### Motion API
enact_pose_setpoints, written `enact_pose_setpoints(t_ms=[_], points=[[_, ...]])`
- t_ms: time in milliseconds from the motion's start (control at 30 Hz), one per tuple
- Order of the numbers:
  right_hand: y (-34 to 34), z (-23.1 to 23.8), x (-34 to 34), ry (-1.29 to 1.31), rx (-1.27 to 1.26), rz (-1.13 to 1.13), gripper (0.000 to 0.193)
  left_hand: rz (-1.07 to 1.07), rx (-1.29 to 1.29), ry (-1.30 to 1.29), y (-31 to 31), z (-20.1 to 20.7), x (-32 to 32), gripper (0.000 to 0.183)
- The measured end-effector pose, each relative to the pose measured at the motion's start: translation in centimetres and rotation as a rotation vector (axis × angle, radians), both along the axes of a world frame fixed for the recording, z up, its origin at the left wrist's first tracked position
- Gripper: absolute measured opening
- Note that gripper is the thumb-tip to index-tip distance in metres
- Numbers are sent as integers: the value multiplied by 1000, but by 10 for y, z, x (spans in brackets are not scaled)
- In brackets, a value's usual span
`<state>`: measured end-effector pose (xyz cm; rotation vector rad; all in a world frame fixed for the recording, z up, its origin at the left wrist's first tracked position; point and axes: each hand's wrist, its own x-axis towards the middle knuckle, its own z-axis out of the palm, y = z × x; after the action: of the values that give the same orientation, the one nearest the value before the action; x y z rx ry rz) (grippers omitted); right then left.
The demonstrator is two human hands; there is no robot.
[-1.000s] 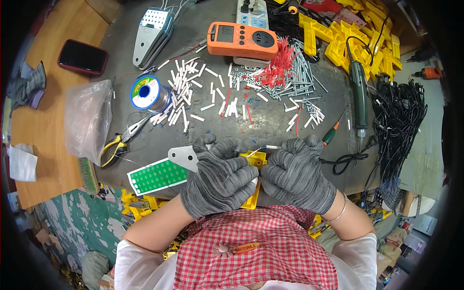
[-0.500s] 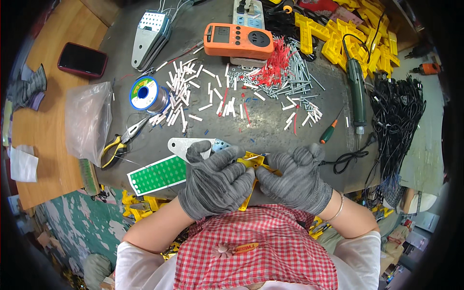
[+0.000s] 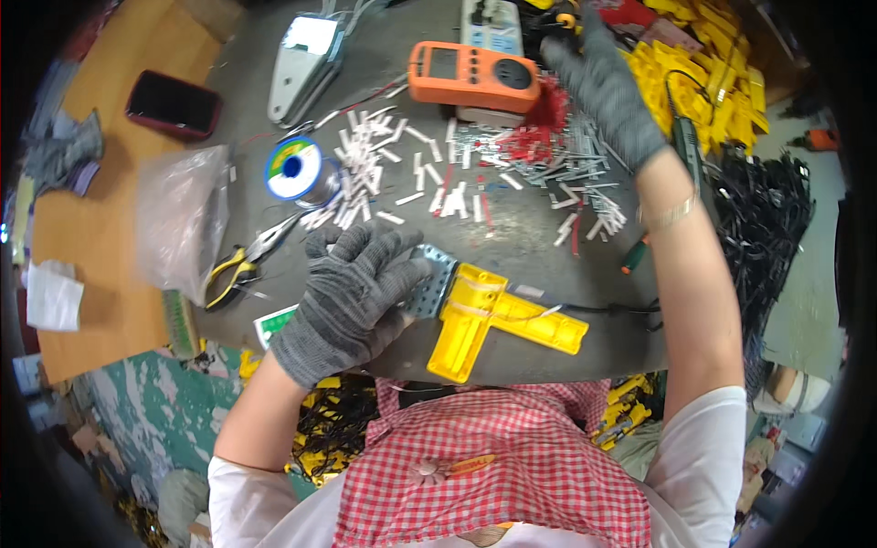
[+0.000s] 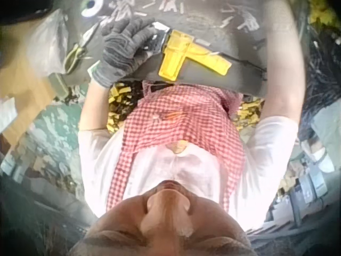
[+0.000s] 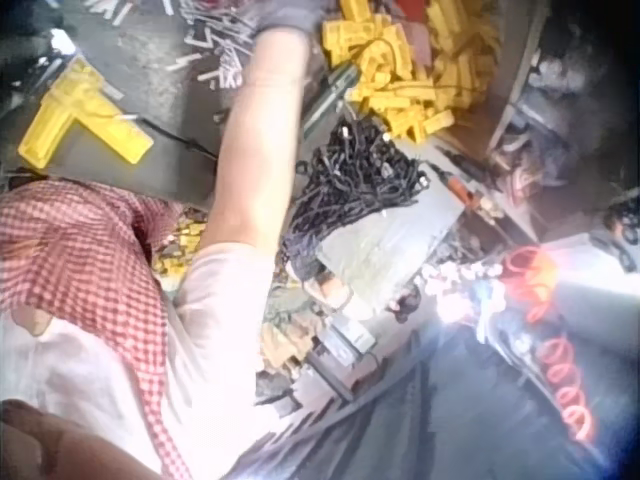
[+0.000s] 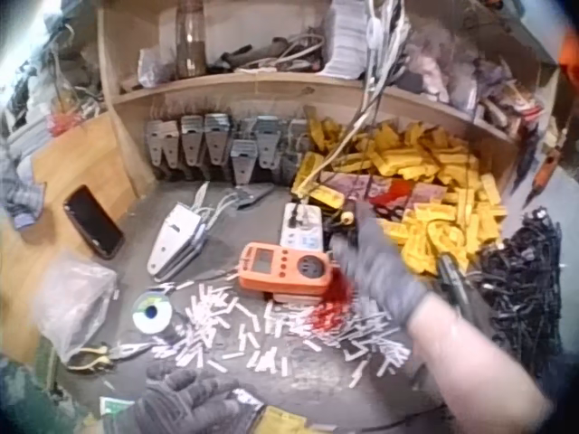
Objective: The person assembles an electrical device by unscrewing components with a power screwdriver, connecting and soldering wires inside the plastic housing, and driving screws to secure the parts together using the power screwdriver.
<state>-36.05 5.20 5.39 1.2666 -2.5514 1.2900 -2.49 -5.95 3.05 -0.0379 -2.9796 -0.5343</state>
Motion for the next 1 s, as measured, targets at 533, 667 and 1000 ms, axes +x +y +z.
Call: enact_pose_setpoints(t_ms=[533,667,1000], points=[[26,22,-6,420,-129,220,29,-90,165,284,59,-52,94,32],[61,37,38,124,-458,-23,30,-34,469,343,61,-28,52,33],[64,-17,59,-407,-153,-13,39,431,563,322,76,-12,-24,7]])
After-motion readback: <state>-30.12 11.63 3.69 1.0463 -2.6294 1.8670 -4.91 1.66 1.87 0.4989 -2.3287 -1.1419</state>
